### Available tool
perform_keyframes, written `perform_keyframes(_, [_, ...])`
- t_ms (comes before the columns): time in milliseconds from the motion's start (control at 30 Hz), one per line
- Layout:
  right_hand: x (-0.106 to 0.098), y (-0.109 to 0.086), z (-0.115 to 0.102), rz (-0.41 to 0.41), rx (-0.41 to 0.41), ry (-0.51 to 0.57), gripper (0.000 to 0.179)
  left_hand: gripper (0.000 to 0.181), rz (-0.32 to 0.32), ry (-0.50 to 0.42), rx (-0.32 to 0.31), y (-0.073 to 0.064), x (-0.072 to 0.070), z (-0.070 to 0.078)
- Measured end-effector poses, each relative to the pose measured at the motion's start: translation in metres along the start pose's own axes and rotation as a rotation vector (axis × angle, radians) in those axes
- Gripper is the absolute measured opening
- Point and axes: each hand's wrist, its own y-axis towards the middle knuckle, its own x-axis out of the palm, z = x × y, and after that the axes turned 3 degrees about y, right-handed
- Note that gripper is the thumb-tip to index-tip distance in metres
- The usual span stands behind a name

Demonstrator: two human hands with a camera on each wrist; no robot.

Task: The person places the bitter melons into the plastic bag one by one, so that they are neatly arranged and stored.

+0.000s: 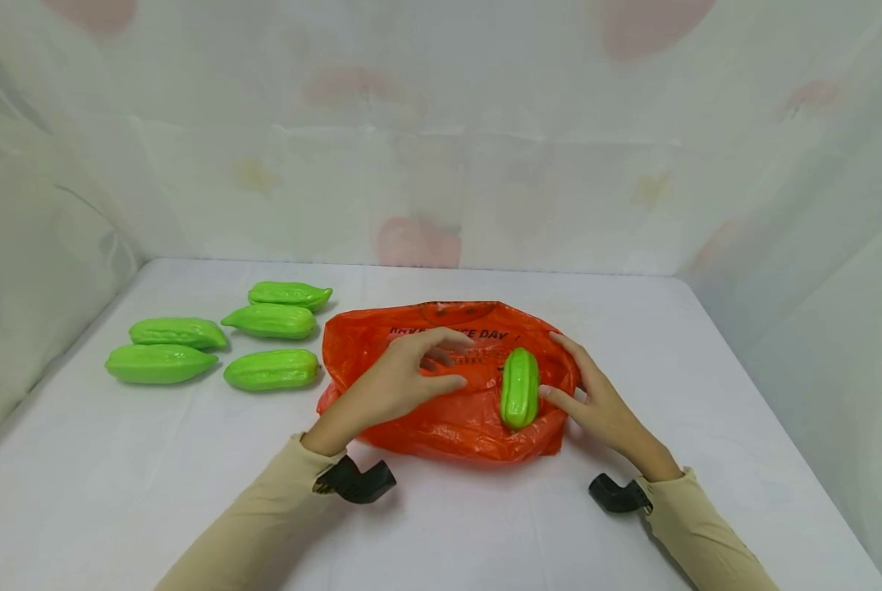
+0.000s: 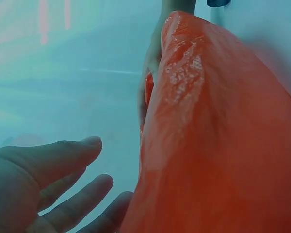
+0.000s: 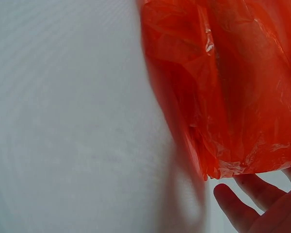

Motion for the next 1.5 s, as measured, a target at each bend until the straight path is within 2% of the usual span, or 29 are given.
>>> perform_keyframes(467, [0.001, 0.000, 0.002, 0.001, 0.005, -0.002, 0.073, 0.041, 0.076, -0.007, 0.030, -0.018, -0.014, -0.004])
perform_keyframes(733, [0.000, 0.000, -0.001, 0.000, 0.004, -0.002, 0.073, 0.042, 0.118, 0.023, 0.040, -0.026, -0.021, -0.006])
perform_keyframes(1067, [0.000, 0.001, -0.001, -0.003, 0.009, 0.003, 0.073, 0.041, 0.134, 0.028, 0.018, -0.034, -0.031, -0.013])
perform_keyframes(1500, [0.000, 0.001, 0.000, -0.001, 0.003, 0.007, 0.073, 0.038, 0.167, 0.028, 0.022, -0.042, -0.047, -0.020])
